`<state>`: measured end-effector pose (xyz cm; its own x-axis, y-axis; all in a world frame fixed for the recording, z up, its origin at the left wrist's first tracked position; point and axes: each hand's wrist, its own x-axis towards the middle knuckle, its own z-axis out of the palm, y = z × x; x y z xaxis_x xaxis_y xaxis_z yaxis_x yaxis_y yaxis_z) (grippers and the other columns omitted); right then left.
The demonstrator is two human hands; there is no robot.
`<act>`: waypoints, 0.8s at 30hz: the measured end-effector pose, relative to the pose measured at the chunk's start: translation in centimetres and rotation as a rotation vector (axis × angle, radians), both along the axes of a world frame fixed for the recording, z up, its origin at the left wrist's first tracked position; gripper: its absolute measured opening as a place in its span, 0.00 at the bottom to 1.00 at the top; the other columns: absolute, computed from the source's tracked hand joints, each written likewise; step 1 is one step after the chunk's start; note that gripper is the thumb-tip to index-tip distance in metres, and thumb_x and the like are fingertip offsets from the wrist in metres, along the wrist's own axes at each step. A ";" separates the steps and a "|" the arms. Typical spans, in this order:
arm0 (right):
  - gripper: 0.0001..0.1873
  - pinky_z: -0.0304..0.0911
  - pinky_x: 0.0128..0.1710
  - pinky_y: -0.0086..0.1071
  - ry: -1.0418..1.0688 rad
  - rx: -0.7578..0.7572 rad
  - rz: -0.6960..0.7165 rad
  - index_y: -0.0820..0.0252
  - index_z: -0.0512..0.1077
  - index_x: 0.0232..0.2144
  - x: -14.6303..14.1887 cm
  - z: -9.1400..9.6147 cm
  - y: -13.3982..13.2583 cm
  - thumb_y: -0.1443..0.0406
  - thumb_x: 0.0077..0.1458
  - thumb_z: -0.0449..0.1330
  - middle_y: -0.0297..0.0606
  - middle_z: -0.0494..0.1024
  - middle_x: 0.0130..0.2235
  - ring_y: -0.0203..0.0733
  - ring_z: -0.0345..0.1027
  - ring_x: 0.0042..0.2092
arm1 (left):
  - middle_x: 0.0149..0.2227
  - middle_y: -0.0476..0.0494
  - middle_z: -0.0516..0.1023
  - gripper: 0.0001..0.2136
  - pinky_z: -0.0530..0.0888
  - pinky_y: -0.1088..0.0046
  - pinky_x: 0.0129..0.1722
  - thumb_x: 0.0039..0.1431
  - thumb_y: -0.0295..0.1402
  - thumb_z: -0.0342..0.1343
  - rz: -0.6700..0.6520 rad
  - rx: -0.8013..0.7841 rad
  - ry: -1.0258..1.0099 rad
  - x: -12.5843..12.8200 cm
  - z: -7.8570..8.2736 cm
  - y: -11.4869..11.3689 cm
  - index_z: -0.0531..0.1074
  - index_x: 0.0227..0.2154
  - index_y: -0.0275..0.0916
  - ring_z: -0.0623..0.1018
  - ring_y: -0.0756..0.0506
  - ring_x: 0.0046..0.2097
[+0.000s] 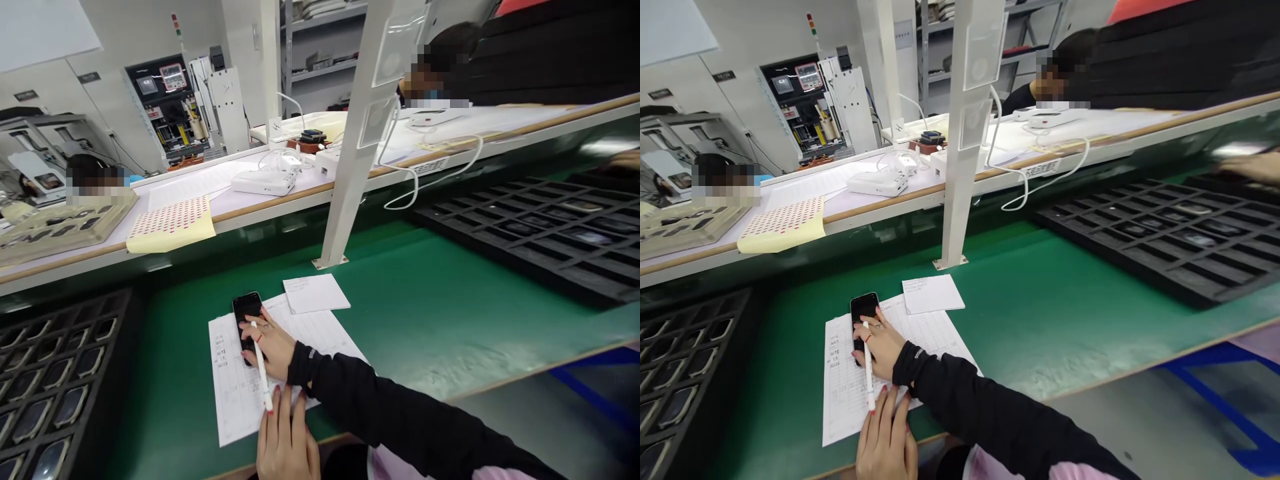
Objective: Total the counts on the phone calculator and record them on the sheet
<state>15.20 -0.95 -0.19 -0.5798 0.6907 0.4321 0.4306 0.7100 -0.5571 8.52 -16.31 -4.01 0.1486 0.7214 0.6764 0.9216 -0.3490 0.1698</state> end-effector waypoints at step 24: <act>0.14 0.62 0.50 0.44 0.776 -0.495 -0.399 0.55 0.64 0.34 3.3 1.4 2.7 0.52 0.59 0.52 0.40 0.80 0.36 0.44 0.74 0.41 | 0.53 0.44 0.73 0.19 0.70 0.61 0.54 0.59 0.21 0.47 -0.019 -0.220 -0.040 1.0 3.2 0.1 0.71 0.51 0.41 0.70 0.44 0.56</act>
<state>18.48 1.79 1.24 0.0537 0.9775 0.2041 -0.0209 0.2054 -0.9785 9.51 -16.18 -0.77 0.1394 0.8495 0.5088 0.9062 -0.3166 0.2803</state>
